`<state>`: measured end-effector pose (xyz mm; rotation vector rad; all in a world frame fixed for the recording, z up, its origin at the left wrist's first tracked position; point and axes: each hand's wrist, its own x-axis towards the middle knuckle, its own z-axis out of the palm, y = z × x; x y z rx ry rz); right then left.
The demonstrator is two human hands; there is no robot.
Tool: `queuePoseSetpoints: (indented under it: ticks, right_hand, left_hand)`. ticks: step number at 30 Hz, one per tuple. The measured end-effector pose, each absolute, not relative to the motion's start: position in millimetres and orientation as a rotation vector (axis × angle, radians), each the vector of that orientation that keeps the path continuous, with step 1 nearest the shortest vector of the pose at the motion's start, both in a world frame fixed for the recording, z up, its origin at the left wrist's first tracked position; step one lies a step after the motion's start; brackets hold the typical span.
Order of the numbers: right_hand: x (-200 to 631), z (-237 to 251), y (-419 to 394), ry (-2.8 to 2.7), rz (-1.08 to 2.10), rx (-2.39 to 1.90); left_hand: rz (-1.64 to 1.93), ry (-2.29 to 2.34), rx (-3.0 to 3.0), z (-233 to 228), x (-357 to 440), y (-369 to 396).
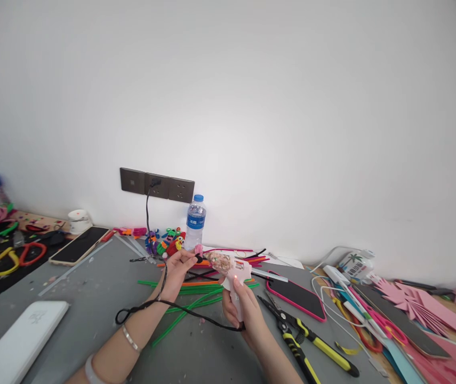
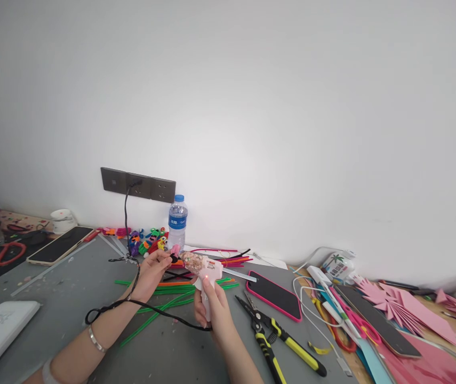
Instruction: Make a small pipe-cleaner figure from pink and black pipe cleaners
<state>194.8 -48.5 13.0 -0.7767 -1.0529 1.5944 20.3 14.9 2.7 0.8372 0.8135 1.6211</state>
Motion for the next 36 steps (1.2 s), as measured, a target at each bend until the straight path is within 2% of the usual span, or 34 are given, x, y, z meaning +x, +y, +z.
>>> queuePoseSetpoints:
  ticks: [36]
  right_hand:
    - [194.7,14.0,-48.3,-1.091,1.612,-0.804]
  left_hand:
    - [1.592,0.820,0.908,0.9,18.4,15.0]
